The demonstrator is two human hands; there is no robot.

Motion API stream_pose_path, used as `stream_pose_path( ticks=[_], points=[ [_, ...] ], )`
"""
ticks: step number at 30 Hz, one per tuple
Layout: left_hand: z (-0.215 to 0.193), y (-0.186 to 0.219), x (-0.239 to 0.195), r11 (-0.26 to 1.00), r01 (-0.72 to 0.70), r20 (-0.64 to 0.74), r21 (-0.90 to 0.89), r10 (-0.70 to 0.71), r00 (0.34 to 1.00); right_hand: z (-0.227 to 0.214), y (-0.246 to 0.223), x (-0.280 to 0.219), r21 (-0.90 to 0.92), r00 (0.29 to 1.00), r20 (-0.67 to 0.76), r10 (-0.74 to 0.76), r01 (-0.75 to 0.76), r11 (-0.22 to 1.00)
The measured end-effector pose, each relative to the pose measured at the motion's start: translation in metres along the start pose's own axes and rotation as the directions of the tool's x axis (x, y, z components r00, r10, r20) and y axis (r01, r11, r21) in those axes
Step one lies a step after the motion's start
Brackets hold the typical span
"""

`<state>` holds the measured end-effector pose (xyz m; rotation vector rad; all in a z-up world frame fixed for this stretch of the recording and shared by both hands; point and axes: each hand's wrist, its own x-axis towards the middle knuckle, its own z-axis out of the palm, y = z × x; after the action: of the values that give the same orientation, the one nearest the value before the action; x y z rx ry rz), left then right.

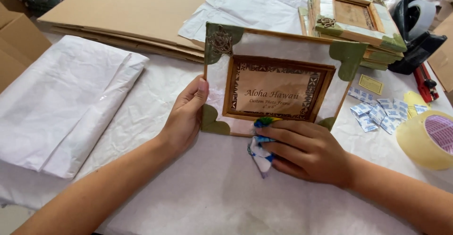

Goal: A person cleans a decorative picture frame with a cloth and then applies adhesive or finishing material to the corners using a blue applicator tool.

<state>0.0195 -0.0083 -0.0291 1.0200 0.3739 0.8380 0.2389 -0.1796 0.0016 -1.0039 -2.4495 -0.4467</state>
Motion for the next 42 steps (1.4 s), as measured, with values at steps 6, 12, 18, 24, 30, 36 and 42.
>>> stream_pose_path(
  ticks=[6,12,18,24,30,36,42],
  points=[
    [0.002,-0.003,0.001,0.999,-0.051,0.028,-0.001,0.051,0.998,0.011,-0.005,0.000,-0.156,0.975,-0.223,0.010,-0.046,0.987],
    [0.005,-0.005,-0.003,0.995,-0.102,0.069,0.004,0.102,0.992,0.017,0.004,-0.022,-0.233,0.969,-0.248,-0.011,-0.048,0.971],
    [-0.006,-0.012,0.001,0.992,-0.124,0.102,0.032,0.120,0.988,0.010,-0.004,0.005,-0.232,0.957,-0.289,-0.027,-0.042,0.972],
    [-0.006,-0.015,0.003,0.991,-0.127,0.087,0.031,0.124,0.988,0.018,0.007,-0.025,-0.364,0.978,-0.207,-0.004,-0.074,0.928],
    [-0.014,-0.024,0.008,0.993,-0.116,0.085,0.030,0.114,0.990,0.018,0.005,-0.018,-0.330,0.949,-0.315,0.028,-0.137,0.934],
    [-0.024,-0.030,0.011,0.994,-0.108,0.076,0.033,0.105,0.991,0.008,-0.002,0.004,-0.291,0.965,-0.258,0.041,-0.118,0.949],
    [-0.009,-0.017,0.003,0.993,-0.115,0.084,0.022,0.113,0.990,0.009,-0.005,-0.007,-0.371,0.964,-0.250,0.089,-0.180,0.911]
  ],
)
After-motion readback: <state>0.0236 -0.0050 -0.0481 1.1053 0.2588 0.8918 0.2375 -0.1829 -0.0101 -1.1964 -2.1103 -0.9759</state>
